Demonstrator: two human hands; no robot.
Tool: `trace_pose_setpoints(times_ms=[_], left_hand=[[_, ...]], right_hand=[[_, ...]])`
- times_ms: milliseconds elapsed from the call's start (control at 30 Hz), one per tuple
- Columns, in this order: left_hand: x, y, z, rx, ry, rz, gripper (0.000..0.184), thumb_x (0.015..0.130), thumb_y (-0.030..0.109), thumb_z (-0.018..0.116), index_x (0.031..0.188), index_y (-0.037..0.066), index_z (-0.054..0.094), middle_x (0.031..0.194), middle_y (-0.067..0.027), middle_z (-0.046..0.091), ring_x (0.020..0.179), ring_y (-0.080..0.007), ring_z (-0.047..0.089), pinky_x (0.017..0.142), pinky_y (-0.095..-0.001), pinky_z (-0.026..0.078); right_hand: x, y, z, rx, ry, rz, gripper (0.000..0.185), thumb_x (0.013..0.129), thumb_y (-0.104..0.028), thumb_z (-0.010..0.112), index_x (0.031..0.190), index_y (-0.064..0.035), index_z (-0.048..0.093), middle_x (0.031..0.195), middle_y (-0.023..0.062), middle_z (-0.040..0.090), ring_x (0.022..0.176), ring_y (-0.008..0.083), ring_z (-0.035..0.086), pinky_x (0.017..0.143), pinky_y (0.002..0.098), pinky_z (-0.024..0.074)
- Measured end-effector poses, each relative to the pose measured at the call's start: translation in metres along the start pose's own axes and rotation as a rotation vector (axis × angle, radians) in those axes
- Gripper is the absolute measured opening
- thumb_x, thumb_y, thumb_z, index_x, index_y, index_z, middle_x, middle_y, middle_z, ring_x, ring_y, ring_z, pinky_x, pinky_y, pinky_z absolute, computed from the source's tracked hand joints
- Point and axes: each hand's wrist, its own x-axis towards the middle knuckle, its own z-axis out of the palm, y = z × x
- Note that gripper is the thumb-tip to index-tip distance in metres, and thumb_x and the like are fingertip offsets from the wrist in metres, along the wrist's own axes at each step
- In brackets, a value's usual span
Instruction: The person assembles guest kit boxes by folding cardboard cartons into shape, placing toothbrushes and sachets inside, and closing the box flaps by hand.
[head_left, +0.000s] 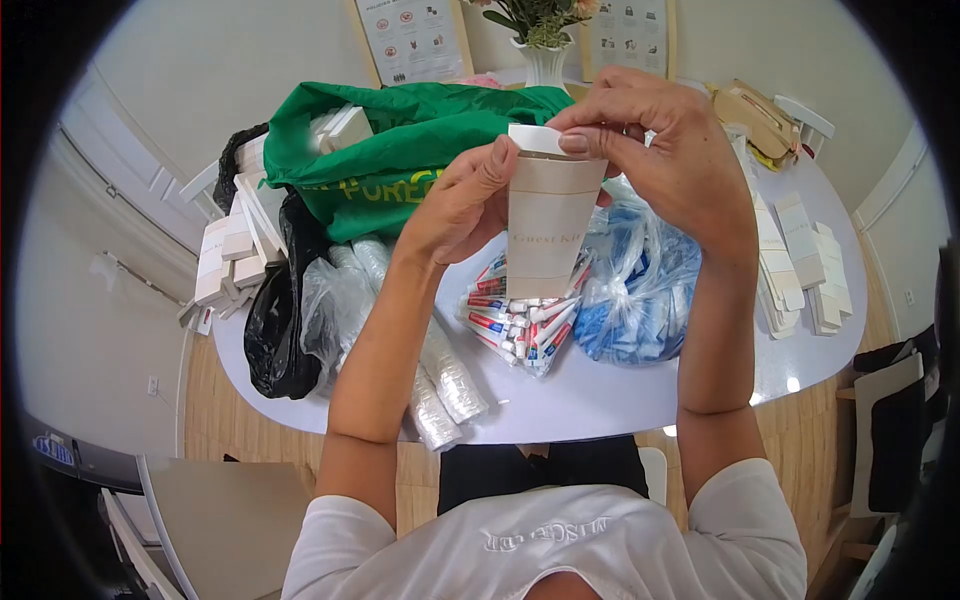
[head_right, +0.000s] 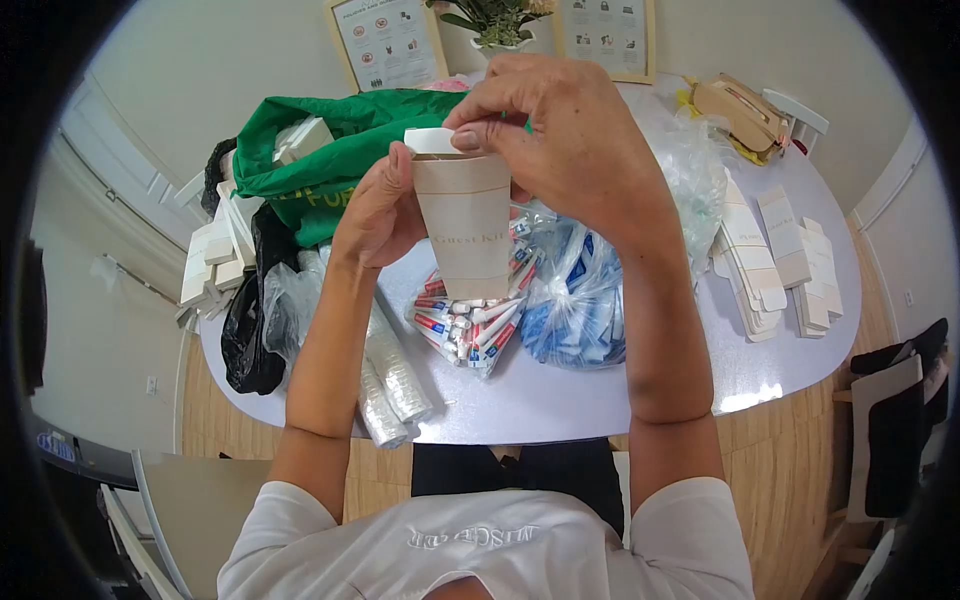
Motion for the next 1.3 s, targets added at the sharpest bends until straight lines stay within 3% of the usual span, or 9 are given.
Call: trace_pose_setpoints(times_ms=[100,167,267,500,600,700,867,1200,1300], left_hand=[[0.002,-0.001,-0.003,-0.036,-0.010,-0.011,0.077,0.085,0.060,0.045,0.133,0.001,0.035,0.124,-0.0205,0.051,0.113,-0.0344,0.054,0.095,-0.0480,0.044],[0.003,-0.002,-0.003,-0.197,-0.038,-0.035,0.076,0.085,0.058,0.047,0.133,0.001,0.034,0.123,-0.0204,0.052,0.113,-0.0335,0.054,0.095,-0.0485,0.044],[0.002,-0.006,-0.006,-0.114,0.002,0.022,0.073,0.087,0.054,0.048,0.134,0.000,0.034,0.124,-0.0209,0.052,0.113,-0.0326,0.054,0.096,-0.0475,0.044],[0.000,0.007,-0.010,-0.147,-0.024,-0.046,0.063,0.088,0.042,0.049,0.132,-0.002,0.038,0.127,-0.0216,0.050,0.113,-0.0303,0.054,0.096,-0.0444,0.043],[-0.002,0.019,-0.006,-0.065,0.020,-0.019,0.059,0.089,0.036,0.048,0.131,-0.004,0.039,0.127,-0.0195,0.051,0.113,-0.0268,0.055,0.096,-0.0411,0.044],[-0.006,0.027,-0.007,0.070,0.045,0.026,0.054,0.091,0.030,0.047,0.132,-0.005,0.038,0.124,-0.0163,0.053,0.111,-0.0223,0.056,0.094,-0.0367,0.046],[-0.007,0.027,-0.014,0.084,0.037,0.059,0.048,0.095,0.024,0.045,0.132,-0.005,0.037,0.117,-0.0122,0.056,0.104,-0.0156,0.059,0.088,-0.0322,0.049],[-0.004,0.028,-0.017,0.039,0.045,0.075,0.045,0.094,0.024,0.050,0.128,-0.003,0.041,0.107,-0.0104,0.061,0.096,-0.0135,0.062,0.084,-0.0301,0.051],[-0.004,0.030,-0.014,0.285,0.230,0.099,0.036,0.092,0.021,0.055,0.119,-0.002,0.050,0.102,-0.0093,0.064,0.090,-0.0121,0.063,0.079,-0.0281,0.053]], right_hand=[[0.002,0.006,0.003,-0.124,0.077,-0.228,0.011,0.080,-0.007,0.063,0.086,0.0007,0.069,0.077,0.0090,0.062,0.053,0.0162,0.060,0.045,0.0258,0.0480],[0.001,0.006,0.003,0.119,0.015,-0.023,0.012,0.080,-0.007,0.063,0.086,0.0013,0.069,0.072,0.0069,0.062,0.050,0.0134,0.058,0.043,0.0238,0.0450],[0.004,0.014,0.005,0.209,0.021,0.086,0.013,0.082,-0.009,0.063,0.087,0.0018,0.069,0.071,0.0065,0.063,0.050,0.0110,0.057,0.044,0.0233,0.0447],[0.004,0.008,0.001,0.231,-0.053,0.157,0.016,0.084,-0.011,0.062,0.089,0.0025,0.069,0.071,0.0071,0.064,0.052,0.0095,0.057,0.044,0.0217,0.0448],[0.004,0.008,0.004,0.195,-0.029,0.142,0.016,0.083,-0.011,0.063,0.090,0.0018,0.069,0.072,0.0070,0.063,0.059,0.0106,0.059,0.049,0.0238,0.0457],[0.004,0.014,0.010,0.033,0.044,-0.032,0.014,0.080,-0.008,0.063,0.091,0.0003,0.068,0.075,0.0098,0.063,0.067,0.0159,0.062,0.059,0.0278,0.0470],[0.005,0.008,0.014,-0.202,0.106,-0.178,0.013,0.078,-0.010,0.061,0.087,-0.0025,0.067,0.076,0.0131,0.058,0.072,0.0302,0.058,0.065,0.0369,0.0451],[0.002,0.004,0.024,-0.461,0.214,-0.149,0.013,0.082,-0.018,0.059,0.086,-0.0084,0.067,0.079,0.0077,0.055,0.075,0.0283,0.058,0.065,0.0395,0.0449],[0.002,0.005,0.022,-0.509,0.182,-0.144,0.014,0.082,-0.020,0.060,0.088,-0.0092,0.068,0.079,0.0076,0.054,0.076,0.0273,0.058,0.064,0.0399,0.0456]])
